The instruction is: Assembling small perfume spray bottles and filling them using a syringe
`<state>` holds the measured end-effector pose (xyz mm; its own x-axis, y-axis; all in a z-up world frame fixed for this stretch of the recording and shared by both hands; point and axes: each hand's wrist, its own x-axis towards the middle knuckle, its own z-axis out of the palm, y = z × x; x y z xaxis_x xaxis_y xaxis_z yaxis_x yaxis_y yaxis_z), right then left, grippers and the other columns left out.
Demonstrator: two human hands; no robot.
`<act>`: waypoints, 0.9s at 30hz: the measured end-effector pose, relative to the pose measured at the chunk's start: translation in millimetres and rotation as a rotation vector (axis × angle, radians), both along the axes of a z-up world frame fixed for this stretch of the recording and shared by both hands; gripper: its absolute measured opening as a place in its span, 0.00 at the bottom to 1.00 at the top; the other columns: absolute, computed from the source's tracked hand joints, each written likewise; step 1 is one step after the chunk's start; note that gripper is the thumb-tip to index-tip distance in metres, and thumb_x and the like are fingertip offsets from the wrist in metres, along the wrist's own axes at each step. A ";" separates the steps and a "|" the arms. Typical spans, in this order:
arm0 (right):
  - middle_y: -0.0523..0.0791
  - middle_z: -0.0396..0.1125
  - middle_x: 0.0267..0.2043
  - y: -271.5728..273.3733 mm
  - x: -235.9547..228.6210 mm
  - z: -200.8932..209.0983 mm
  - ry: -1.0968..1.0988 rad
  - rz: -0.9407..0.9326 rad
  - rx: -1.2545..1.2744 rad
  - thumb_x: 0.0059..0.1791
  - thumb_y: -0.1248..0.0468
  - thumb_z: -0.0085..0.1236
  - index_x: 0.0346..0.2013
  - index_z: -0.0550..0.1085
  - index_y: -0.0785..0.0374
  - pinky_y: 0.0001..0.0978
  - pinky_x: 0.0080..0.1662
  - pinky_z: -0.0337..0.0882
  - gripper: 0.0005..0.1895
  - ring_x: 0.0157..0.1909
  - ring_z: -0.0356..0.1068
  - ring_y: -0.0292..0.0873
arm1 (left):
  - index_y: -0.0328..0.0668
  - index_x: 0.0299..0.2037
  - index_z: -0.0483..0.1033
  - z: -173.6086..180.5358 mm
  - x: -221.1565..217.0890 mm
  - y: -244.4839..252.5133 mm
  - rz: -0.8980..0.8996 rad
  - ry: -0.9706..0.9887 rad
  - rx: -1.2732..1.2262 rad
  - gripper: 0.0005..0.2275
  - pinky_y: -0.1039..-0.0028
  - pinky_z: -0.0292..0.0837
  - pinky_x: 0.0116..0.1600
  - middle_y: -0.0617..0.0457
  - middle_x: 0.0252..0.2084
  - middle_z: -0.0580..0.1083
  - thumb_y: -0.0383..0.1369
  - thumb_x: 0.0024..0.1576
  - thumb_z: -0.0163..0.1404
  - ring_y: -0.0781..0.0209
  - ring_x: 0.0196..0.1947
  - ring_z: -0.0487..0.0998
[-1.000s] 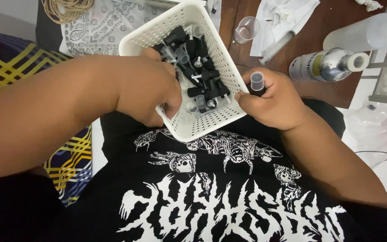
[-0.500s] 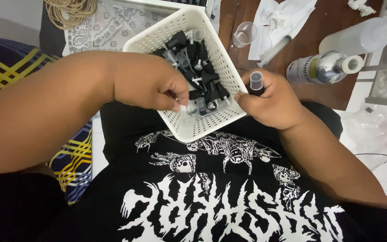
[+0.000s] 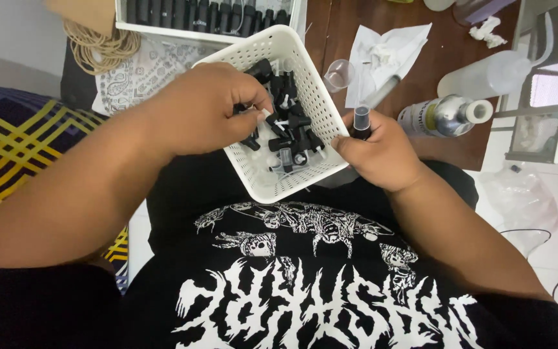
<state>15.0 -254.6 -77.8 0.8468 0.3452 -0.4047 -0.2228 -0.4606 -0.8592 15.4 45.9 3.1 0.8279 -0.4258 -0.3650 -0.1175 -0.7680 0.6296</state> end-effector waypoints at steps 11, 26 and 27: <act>0.34 0.70 0.30 -2.0 2.3 3.8 -0.043 0.040 0.010 0.47 0.66 0.63 0.32 0.77 0.56 0.24 0.43 0.66 0.02 0.35 0.66 0.29 | 0.60 0.38 0.86 -12.5 -9.1 17.8 0.209 -0.465 -0.005 0.02 0.55 0.41 0.58 0.57 0.66 0.67 0.37 0.60 0.60 0.46 0.66 0.54; 0.49 0.58 0.13 -2.1 11.4 -19.5 0.061 -0.470 0.598 0.52 0.60 0.56 0.38 0.76 0.68 0.37 0.19 0.71 0.11 0.13 0.62 0.44 | 0.49 0.46 0.86 -8.4 18.4 49.2 0.290 -0.394 0.140 0.10 0.48 0.73 0.50 0.41 0.41 0.80 0.24 0.59 0.56 0.31 0.45 0.80; 0.49 0.58 0.13 -4.7 15.2 -20.7 0.061 -0.471 0.597 0.52 0.60 0.56 0.38 0.76 0.68 0.37 0.19 0.71 0.11 0.13 0.62 0.44 | 0.49 0.46 0.86 -18.8 30.3 66.1 0.289 -0.393 0.140 0.10 0.48 0.73 0.50 0.41 0.41 0.80 0.24 0.59 0.56 0.31 0.45 0.80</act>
<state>30.2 -259.4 -98.5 0.9409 0.1282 -0.3135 -0.3359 0.2340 -0.9124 45.7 111.9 -15.7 0.9910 -0.1281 -0.0394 -0.0948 -0.8778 0.4695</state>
